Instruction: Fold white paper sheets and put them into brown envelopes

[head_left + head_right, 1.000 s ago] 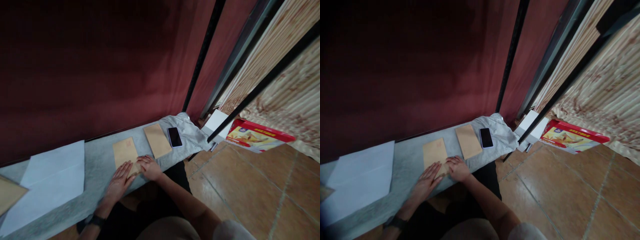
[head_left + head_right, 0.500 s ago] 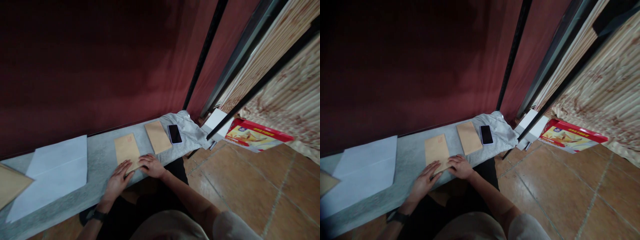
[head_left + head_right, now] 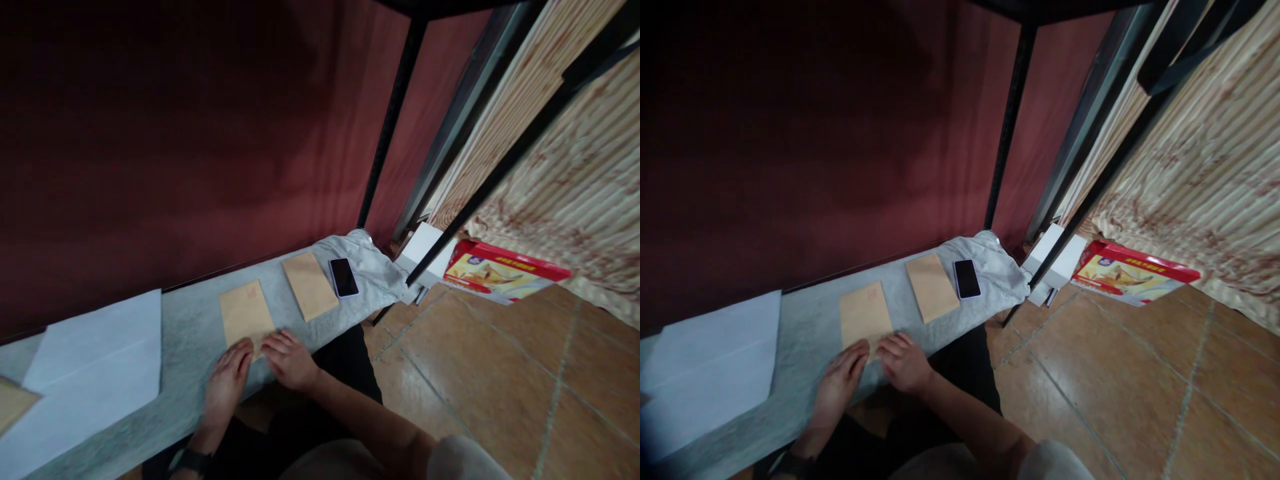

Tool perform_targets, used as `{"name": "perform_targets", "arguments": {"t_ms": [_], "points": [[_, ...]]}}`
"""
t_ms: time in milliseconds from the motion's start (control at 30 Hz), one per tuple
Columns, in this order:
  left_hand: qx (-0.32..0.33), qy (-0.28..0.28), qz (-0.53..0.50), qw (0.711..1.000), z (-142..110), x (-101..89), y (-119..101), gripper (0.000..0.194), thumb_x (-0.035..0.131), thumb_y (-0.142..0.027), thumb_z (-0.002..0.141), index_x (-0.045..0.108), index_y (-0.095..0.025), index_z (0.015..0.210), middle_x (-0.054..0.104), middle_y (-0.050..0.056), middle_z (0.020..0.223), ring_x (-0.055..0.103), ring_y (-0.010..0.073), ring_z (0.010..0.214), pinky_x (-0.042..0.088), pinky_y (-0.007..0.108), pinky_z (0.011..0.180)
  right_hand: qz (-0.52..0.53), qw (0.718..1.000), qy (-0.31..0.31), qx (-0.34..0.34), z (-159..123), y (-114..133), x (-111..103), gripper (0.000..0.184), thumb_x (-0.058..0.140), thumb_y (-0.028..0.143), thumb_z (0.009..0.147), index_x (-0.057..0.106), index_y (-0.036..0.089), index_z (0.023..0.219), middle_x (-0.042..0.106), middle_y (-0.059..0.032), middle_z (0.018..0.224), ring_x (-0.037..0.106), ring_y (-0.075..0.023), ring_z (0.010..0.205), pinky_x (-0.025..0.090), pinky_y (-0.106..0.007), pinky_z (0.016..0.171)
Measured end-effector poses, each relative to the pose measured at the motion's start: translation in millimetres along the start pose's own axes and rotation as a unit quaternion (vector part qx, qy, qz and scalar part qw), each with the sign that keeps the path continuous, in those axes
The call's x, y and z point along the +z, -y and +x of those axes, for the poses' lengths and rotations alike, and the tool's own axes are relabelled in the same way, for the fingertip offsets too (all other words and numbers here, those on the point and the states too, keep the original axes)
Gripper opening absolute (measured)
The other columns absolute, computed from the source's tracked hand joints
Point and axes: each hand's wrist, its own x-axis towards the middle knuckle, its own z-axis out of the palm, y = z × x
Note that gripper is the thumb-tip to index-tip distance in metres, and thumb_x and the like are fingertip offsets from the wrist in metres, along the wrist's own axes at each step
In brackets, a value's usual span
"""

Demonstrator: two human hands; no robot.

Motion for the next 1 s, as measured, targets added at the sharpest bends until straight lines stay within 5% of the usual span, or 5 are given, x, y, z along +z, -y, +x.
{"name": "perform_targets", "arguments": {"t_ms": [300, 500, 700, 833, 1000], "points": [[0.018, 0.03, 0.054, 0.998, 0, 25.4, -19, 0.049, 0.031, -0.036, 0.101, 0.06, -0.015, 0.134, 0.063, 0.013, 0.139, 0.056, 0.0249, 0.132, 0.044, 0.046, 0.112, -0.049, 0.998, -0.01, 0.024, -15, 8, 19, 0.052, 0.047, 0.038, 0.103, 0.045, 0.013, 0.149, 0.05, -0.0119, 0.152, 0.041, -0.0236, 0.143, 0.024, -0.044, 0.124], [-0.011, 0.116, 0.103, 0.988, 40, 39.2, -17, 0.058, 0.025, -0.04, 0.101, 0.047, -0.017, 0.149, 0.045, 0.014, 0.156, 0.034, 0.0281, 0.149, 0.029, 0.053, 0.119, -0.083, 0.996, -0.015, 0.02, -14, 8, 22, 0.043, 0.05, 0.044, 0.102, 0.058, 0.021, 0.137, 0.055, -0.0121, 0.146, 0.043, -0.0265, 0.142, 0.025, -0.047, 0.123], [-0.019, 0.089, 0.142, 0.986, 87, 39.8, 2, 0.057, 0.025, -0.044, 0.101, 0.045, -0.026, 0.151, 0.041, 0.008, 0.16, 0.028, 0.0292, 0.151, 0.02, 0.058, 0.12, -0.071, 0.997, -0.013, 0.029, -15, 12, 12, 0.05, 0.046, 0.048, 0.103, 0.043, 0.03, 0.15, 0.039, -0.0114, 0.159, 0.039, -0.0267, 0.143, 0.028, -0.047, 0.12], [-0.088, 0.122, 0.166, 0.975, 112, 37.9, 2, 0.058, 0.027, -0.044, 0.1, 0.039, -0.024, 0.154, 0.034, 0.007, 0.163, 0.024, 0.0269, 0.153, 0.014, 0.054, 0.122, -0.069, 0.997, -0.007, 0.031, -15, 14, 7, 0.049, 0.045, 0.047, 0.104, 0.041, 0.032, 0.15, 0.037, -0.01, 0.16, 0.039, -0.025, 0.143, 0.028, -0.045, 0.12], [-0.135, 0.176, 0.176, 0.959, 113, 32.0, -3, 0.061, 0.023, -0.04, 0.1, 0.034, -0.018, 0.156, 0.029, 0.009, 0.165, 0.023, 0.0274, 0.153, 0.017, 0.051, 0.122, -0.079, 0.996, -0.019, 0.029, -15, 14, 8, 0.048, 0.048, 0.046, 0.103, 0.043, 0.03, 0.148, 0.038, -0.0107, 0.159, 0.04, -0.0248, 0.142, 0.029, -0.045, 0.118]]}}
